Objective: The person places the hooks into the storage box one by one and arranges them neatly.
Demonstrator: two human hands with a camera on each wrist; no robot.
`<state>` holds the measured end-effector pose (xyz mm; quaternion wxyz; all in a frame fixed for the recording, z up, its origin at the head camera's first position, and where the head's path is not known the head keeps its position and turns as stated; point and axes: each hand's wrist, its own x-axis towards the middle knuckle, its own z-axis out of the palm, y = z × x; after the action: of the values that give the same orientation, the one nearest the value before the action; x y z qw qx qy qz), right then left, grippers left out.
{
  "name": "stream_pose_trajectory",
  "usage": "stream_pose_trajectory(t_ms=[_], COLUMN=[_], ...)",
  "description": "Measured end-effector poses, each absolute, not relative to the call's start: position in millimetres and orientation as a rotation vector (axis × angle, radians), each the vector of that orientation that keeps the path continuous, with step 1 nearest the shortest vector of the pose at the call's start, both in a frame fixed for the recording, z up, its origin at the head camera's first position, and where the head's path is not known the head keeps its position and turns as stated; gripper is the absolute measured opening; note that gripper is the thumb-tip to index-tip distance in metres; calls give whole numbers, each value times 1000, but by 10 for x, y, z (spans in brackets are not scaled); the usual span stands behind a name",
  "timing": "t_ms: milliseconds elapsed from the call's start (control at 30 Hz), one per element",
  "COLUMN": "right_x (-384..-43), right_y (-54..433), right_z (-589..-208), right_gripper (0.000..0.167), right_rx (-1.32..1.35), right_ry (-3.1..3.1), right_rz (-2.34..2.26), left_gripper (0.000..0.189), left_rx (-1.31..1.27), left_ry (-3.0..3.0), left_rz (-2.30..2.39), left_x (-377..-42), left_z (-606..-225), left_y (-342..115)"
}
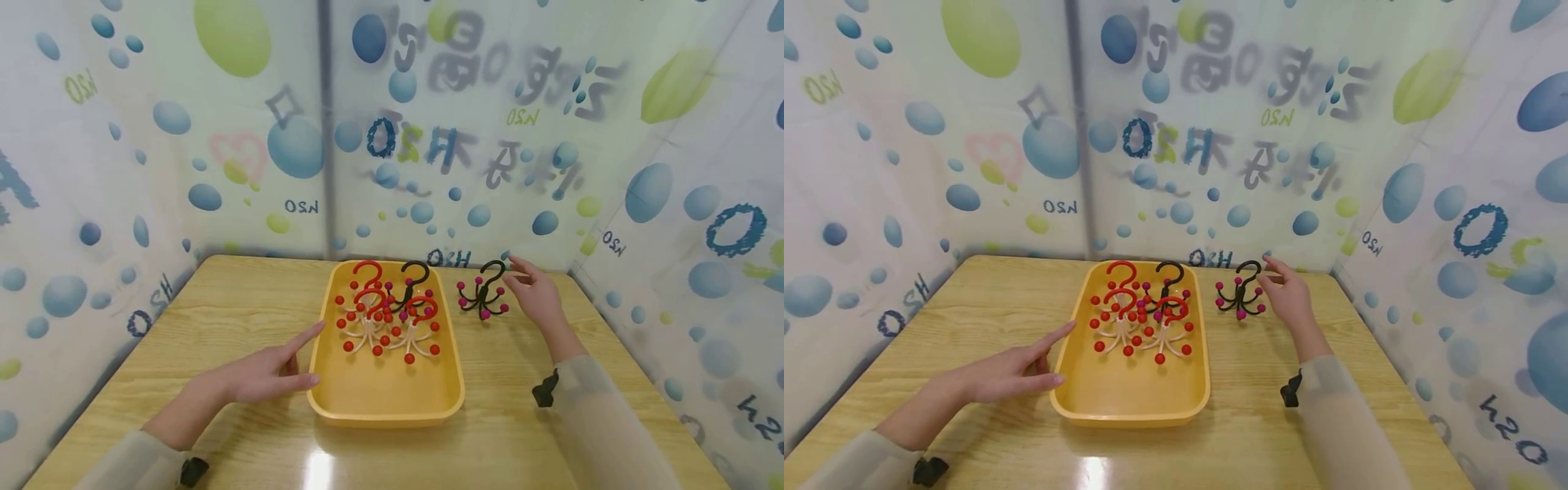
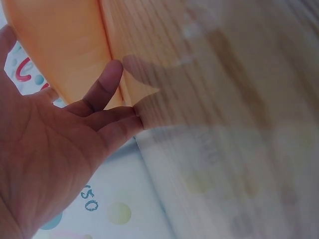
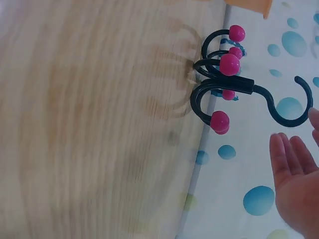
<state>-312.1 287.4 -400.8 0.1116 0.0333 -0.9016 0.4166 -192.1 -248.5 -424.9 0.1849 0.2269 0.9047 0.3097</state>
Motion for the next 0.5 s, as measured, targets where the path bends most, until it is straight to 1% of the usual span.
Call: stream_pose_trajectory(t_ms=[133,333,500], right_x=[-3211,-3248,-3261], right_y=[2842,2836,2824], right_z=[-4024,-4084,-4171], right_gripper=[60,56,49], right_rx=[95,78,61], right_ry=[-2685,-2672,-2555], right_rz=[1258,1277,1245], left_gripper=[94,93,93], left_rx=[639,650,647], left_ry=[2543,2535,2546], left_rz=[883,892,885], left_x=[-1909,-1917,-1922], left_z=[-4259,-4278,-4275], left_y=[-2483,-2490,-2494])
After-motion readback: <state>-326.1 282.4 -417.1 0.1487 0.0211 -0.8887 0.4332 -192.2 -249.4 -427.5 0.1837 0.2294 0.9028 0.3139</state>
